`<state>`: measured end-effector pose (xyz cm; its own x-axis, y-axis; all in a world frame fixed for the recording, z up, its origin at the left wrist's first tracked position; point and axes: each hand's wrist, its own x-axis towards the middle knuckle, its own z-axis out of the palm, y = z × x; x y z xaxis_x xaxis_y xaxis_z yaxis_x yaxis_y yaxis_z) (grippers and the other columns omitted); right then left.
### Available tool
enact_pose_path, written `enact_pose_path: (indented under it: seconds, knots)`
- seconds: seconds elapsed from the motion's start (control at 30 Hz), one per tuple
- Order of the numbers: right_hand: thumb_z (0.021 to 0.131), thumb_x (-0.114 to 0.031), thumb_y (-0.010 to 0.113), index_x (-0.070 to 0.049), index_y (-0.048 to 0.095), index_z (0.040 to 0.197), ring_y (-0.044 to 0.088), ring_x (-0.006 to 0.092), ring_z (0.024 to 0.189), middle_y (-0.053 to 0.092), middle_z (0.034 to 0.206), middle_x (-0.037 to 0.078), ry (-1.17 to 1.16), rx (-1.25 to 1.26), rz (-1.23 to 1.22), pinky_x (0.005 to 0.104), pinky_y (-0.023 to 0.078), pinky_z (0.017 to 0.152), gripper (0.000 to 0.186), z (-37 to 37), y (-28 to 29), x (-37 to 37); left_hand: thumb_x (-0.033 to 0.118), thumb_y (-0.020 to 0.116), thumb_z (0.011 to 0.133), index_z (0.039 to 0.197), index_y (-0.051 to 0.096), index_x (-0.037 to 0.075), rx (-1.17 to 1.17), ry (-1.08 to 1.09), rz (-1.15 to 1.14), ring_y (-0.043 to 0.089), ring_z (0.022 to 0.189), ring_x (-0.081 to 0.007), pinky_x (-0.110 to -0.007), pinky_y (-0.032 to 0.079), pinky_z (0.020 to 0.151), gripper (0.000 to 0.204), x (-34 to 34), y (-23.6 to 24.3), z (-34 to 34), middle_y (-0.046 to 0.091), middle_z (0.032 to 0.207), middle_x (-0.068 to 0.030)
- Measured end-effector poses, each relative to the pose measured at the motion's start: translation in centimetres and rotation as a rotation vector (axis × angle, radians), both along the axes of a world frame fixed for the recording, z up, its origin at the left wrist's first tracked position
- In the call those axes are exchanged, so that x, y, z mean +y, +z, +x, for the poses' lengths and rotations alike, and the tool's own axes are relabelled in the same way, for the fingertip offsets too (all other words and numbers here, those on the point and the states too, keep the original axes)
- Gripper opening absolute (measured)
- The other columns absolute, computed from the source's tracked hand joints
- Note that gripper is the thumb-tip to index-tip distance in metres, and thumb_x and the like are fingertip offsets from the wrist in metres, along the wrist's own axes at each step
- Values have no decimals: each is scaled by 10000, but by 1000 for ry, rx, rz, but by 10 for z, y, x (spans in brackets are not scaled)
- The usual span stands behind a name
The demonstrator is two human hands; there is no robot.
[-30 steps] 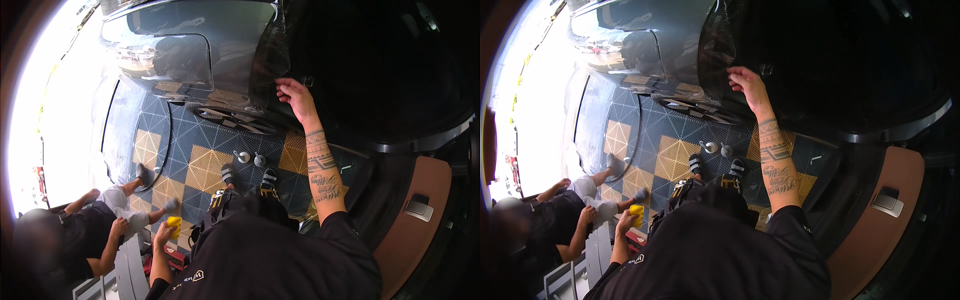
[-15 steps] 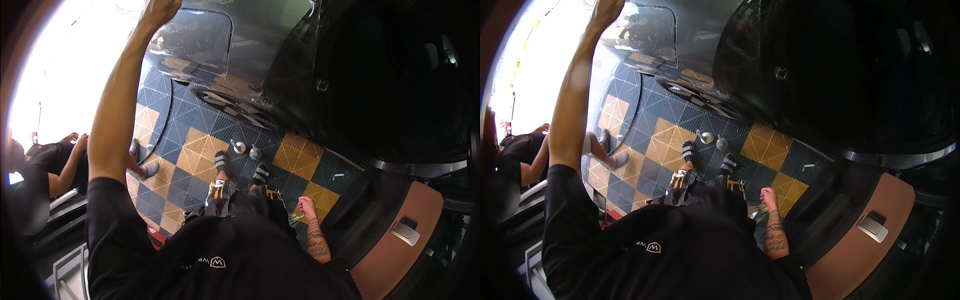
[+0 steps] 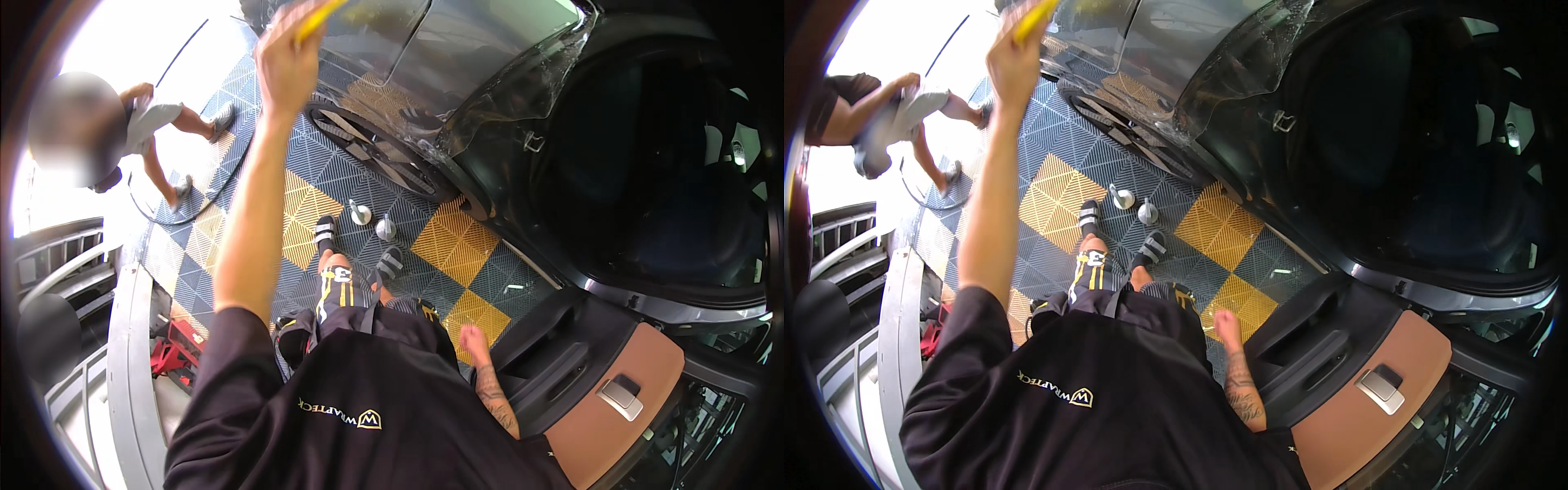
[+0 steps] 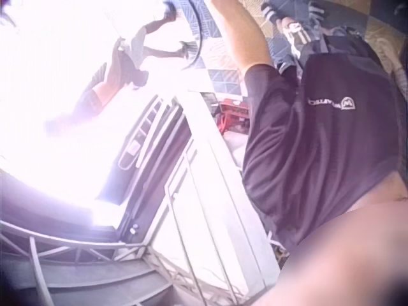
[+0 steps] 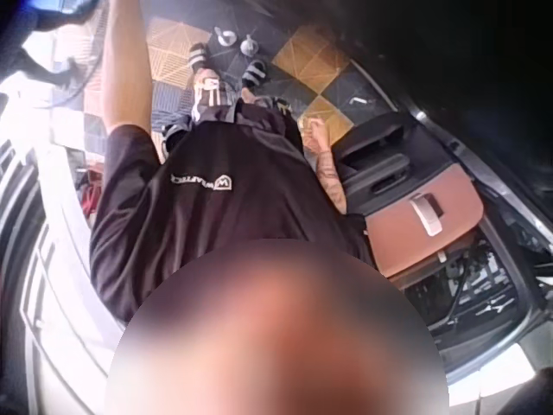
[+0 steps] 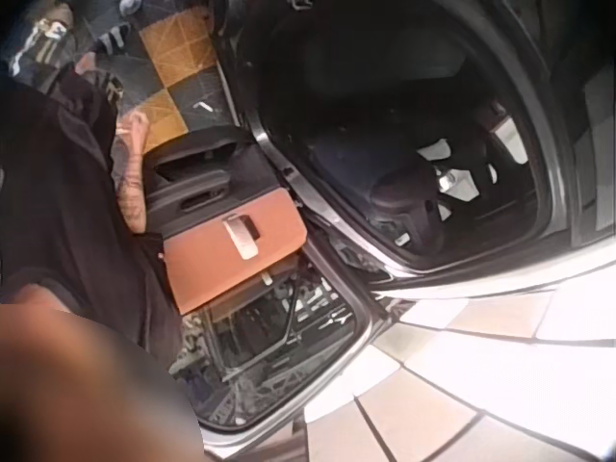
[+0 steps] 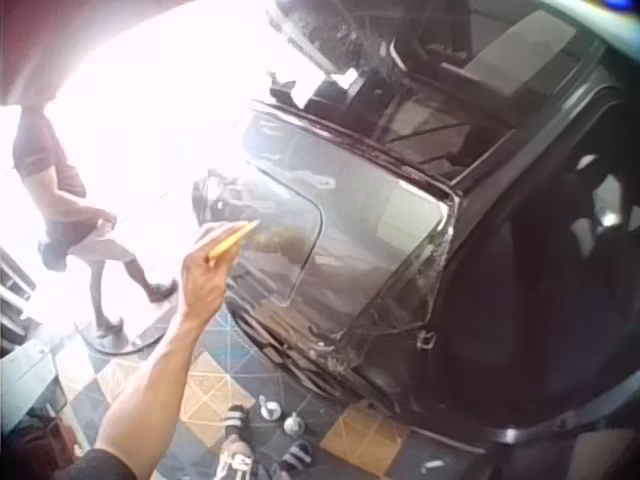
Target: The person applies a transparent protective film to the rear bumper of a black car. They spray a liquid solution onto the surface, position the film, and use a yellow squeegee to smooth it out and remove bubbles. The person repeatedly sprays and squeegees different sections of the bumper, including around the wheel arch and taillight area.
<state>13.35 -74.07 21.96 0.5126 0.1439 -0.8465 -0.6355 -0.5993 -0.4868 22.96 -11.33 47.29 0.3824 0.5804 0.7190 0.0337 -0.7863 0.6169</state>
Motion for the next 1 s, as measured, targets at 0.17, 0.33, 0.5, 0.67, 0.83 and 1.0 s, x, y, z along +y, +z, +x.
enact_pose_path:
  seconds: [0.17,0.33,0.5,0.67,0.83,1.0]
  knots:
    - [905,-184,581,-12,551,1188,485,67,687,522,751,-15,253,-574,260,228,446,675,332,111,58,237,-42,614,764,1086,680,146,258,-399,-80,617,993,-216,-307,499,859,379,-4,-112,-35,656,1055,-63]
    - [764,-104,718,-31,570,1151,469,97,677,497,748,1,173,-898,540,245,442,663,421,193,55,361,-27,608,803,1048,668,66,467,-617,-26,652,878,-207,-306,516,790,269,25,-93,-15,666,1006,-66]
    - [713,-103,737,-66,662,986,469,112,681,503,773,11,-71,-980,447,250,438,642,285,187,42,366,292,692,722,1424,324,102,347,-758,-1010,627,963,-238,-372,568,772,815,3,-128,-29,600,1153,-171]
    - [703,-97,740,-84,700,882,448,104,678,512,801,1,-179,-951,471,235,420,634,184,194,43,351,49,592,762,1119,471,182,16,-1108,-1964,505,1113,-435,-611,469,879,400,-114,-232,-28,427,1299,-186]
    - [742,-30,684,-48,664,828,583,106,811,593,831,15,-20,-981,599,240,444,685,89,214,26,307,383,597,892,1065,500,101,39,-949,-2130,521,961,-219,-543,478,838,344,-186,-272,35,506,1167,-56]
    - [789,-81,710,10,651,939,582,73,732,628,810,19,-224,-818,815,209,467,685,185,215,33,313,458,491,931,1012,539,173,-161,-1065,-2130,549,929,-207,-568,468,859,300,-195,-279,46,540,1040,-30]
